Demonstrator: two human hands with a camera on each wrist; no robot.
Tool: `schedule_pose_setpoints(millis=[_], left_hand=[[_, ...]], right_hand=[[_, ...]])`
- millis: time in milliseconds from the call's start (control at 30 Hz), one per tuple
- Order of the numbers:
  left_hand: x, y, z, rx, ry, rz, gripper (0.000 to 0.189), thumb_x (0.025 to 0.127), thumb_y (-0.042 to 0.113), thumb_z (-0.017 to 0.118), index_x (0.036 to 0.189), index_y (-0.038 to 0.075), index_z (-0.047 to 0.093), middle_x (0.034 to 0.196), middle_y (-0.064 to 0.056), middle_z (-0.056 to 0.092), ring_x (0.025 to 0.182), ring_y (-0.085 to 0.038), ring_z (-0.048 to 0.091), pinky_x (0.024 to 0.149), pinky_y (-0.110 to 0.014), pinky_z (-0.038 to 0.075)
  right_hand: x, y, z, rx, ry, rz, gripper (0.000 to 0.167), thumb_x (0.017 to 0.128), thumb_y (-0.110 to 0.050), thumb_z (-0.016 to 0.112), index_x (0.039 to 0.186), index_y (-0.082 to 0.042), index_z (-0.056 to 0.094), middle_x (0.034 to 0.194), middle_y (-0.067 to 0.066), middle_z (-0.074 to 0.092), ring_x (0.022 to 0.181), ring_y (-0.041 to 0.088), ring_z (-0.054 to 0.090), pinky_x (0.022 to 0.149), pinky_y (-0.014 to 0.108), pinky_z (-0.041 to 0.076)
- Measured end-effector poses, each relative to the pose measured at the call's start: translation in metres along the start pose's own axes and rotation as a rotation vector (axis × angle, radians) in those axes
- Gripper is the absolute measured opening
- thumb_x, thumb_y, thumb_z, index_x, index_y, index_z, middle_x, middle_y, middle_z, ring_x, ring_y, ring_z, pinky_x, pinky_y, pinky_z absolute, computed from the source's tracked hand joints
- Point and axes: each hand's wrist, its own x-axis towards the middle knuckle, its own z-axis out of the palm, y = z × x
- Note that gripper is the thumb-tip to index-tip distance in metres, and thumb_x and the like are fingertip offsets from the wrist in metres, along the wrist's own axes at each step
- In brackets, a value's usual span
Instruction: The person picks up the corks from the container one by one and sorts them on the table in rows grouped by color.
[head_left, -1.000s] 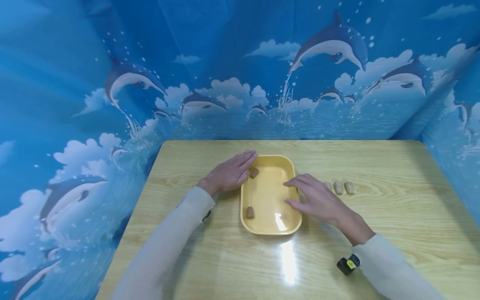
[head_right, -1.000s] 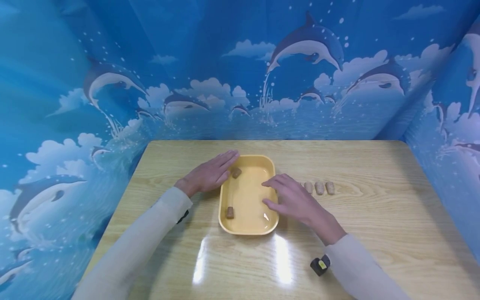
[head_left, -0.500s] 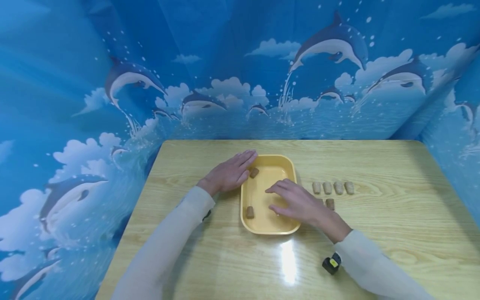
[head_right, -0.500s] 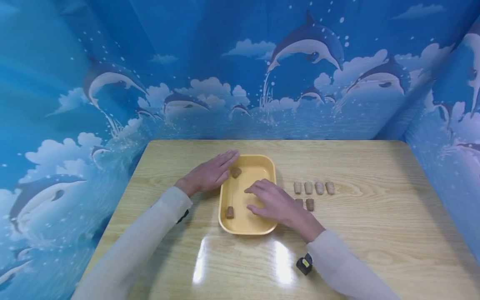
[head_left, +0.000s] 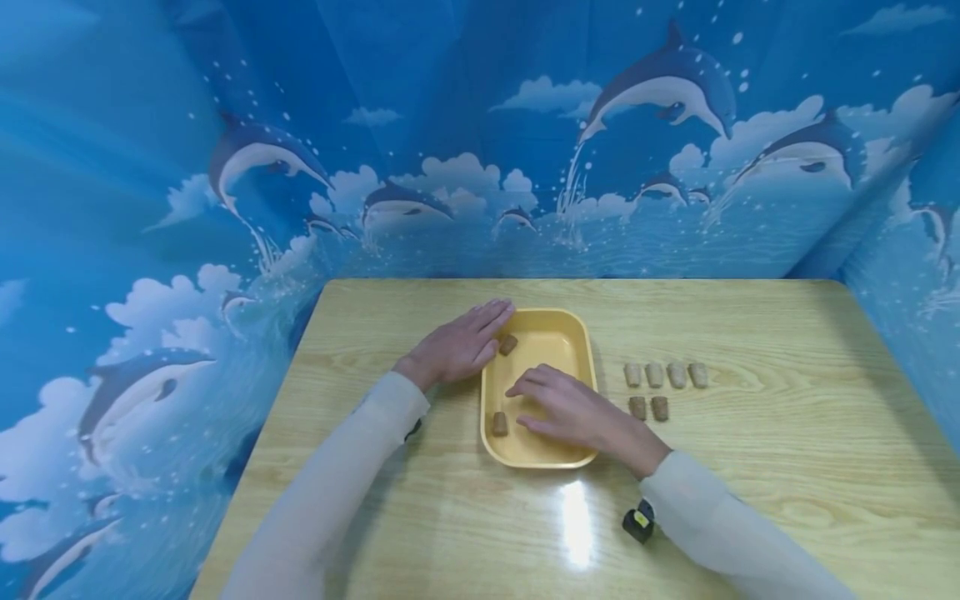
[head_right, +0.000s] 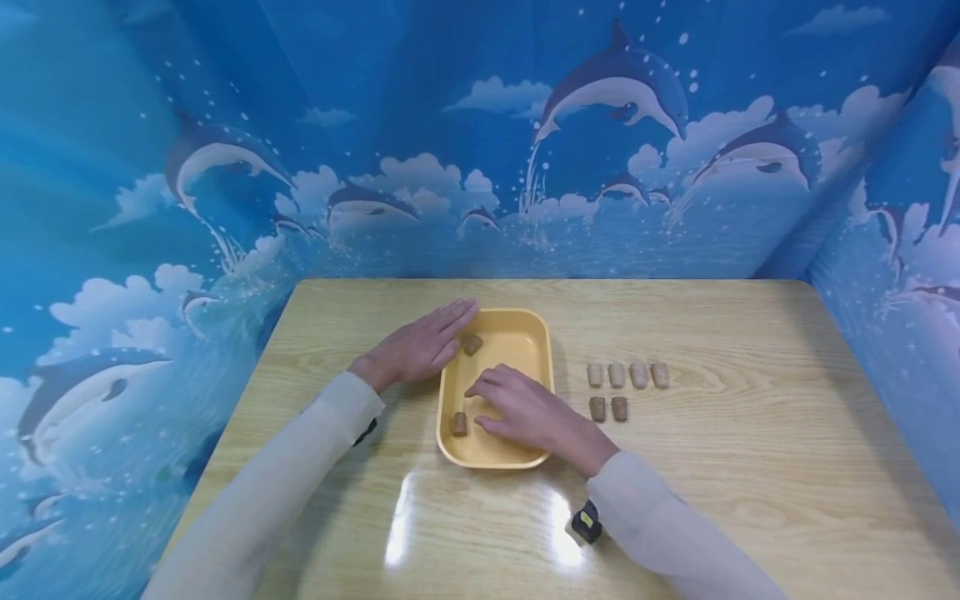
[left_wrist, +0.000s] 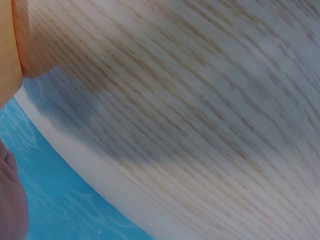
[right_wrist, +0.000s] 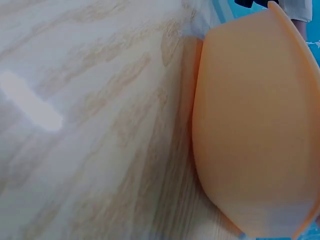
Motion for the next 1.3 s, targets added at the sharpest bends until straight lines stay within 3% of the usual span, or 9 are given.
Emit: schedule_pose_setpoints(millis=[200,467,767,1033,1300], left_hand=[[-0.001,-0.001,0.000,-0.004,0.004,0.010,0.067,0.116,0.035,0.023,0.177,0.018,0.002,0.186,0.000,0.002,0.172,-0.019,0.005,0.141,-0.034,0.009],[0.000,0.000,0.000,-0.017,0.008,0.015,0.066,0.117,0.033,0.025,0.177,0.018,0.002,0.186,0.000,0.003,0.172,-0.019,0.005,0.141,-0.033,0.008],[-0.002,0.000,0.000,-0.014,0.024,0.024,0.066,0.116,0.033,0.025,0.177,0.017,0.003,0.186,-0.001,0.005,0.172,-0.019,0.006,0.141,-0.033,0.008],[-0.003,0.000,0.000,-0.018,0.025,0.012,0.066,0.116,0.034,0.023,0.177,0.018,0.004,0.186,0.000,0.004,0.172,-0.019,0.006,0.141,-0.032,0.008],[-0.002,0.000,-0.001,-0.012,0.025,0.012,0.066,0.116,0.034,0.023,0.177,0.017,0.004,0.186,-0.001,0.005,0.172,-0.019,0.006,0.141,-0.033,0.008]], right_hand=[[0.009,-0.004,0.004,0.001,-0.035,-0.029,0.034,0.099,-0.022,0.080,0.130,-0.008,0.076,0.130,0.007,0.076,0.126,0.026,0.069,0.114,0.044,0.058],[0.016,-0.006,0.015,0.039,-0.059,-0.097,0.021,0.102,-0.015,0.074,0.122,-0.013,0.079,0.119,-0.001,0.078,0.115,0.017,0.069,0.107,0.036,0.059],[0.018,-0.006,0.019,0.085,-0.107,-0.084,0.015,0.104,-0.023,0.075,0.117,-0.019,0.081,0.111,-0.007,0.080,0.108,0.012,0.070,0.104,0.034,0.059],[0.016,-0.006,0.017,0.069,-0.138,-0.102,0.016,0.103,-0.027,0.077,0.115,-0.017,0.080,0.110,-0.004,0.076,0.104,0.012,0.068,0.100,0.033,0.060],[0.014,-0.006,0.016,0.008,-0.111,-0.030,0.008,0.102,-0.025,0.078,0.107,-0.019,0.077,0.100,-0.006,0.073,0.095,0.011,0.067,0.092,0.033,0.062]])
